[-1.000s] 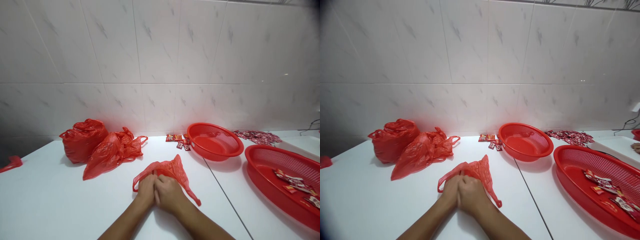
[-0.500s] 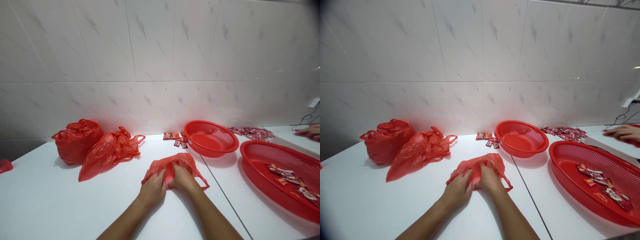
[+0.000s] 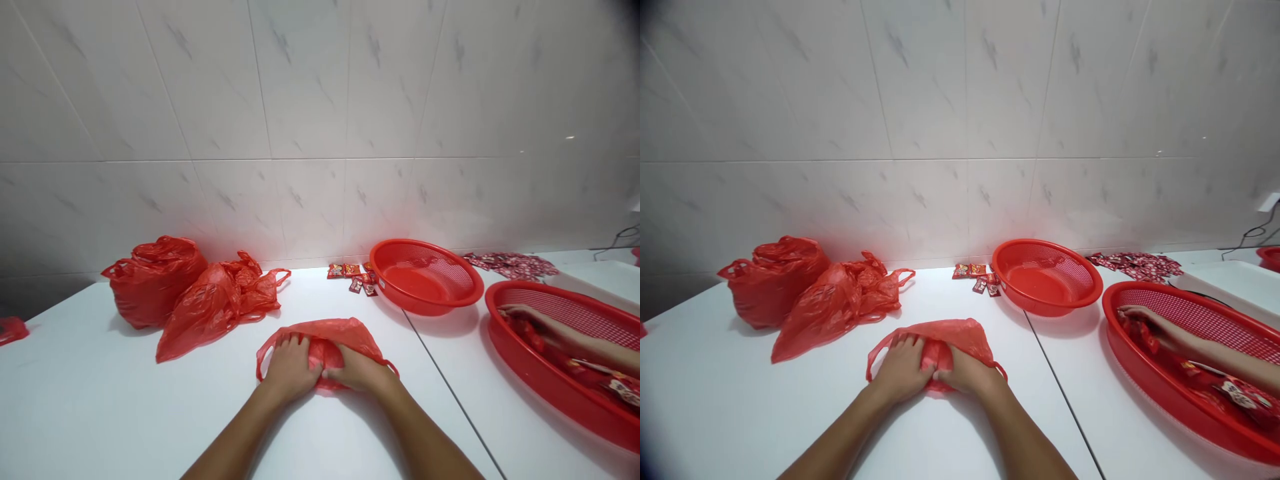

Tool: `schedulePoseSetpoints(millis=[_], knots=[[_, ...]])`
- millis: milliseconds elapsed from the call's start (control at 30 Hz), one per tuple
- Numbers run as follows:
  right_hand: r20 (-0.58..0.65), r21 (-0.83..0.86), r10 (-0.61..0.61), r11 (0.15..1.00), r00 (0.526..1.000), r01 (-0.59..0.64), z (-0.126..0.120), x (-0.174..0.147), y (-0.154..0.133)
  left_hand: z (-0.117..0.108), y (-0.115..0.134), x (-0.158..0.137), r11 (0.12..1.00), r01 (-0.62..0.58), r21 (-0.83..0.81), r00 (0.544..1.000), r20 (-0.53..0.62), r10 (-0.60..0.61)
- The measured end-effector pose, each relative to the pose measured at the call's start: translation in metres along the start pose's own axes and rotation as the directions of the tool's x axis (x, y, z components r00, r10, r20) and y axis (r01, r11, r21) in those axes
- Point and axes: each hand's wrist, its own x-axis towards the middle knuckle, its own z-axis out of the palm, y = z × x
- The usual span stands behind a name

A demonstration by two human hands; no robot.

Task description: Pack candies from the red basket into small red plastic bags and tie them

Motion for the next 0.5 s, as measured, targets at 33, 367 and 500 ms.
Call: schedulePoseSetpoints(millis=[33, 367, 500], knots=[[-0.003, 0.018, 0.016, 1.000, 1.000, -0.016, -0.003, 0.000, 0.000, -0.004, -0.006, -0.001, 1.000, -0.007, -0.007, 0.998, 0.061, 0.007], [-0.122, 0.031, 0.151, 0.989, 0.981, -0.148, -0.031, 0.013, 0.027, -0.016, -0.014, -0.018, 0.989, 0.006, -0.148, 0.943, 0.329, 0.043], [-0.103, -0.098, 0.195, 0.974, 0.975, -0.205, -0.019, 0.022, 0.035, -0.011, 0.000, -0.019, 0.979, 0.000, -0.203, 0.987, 0.155, 0.032]])
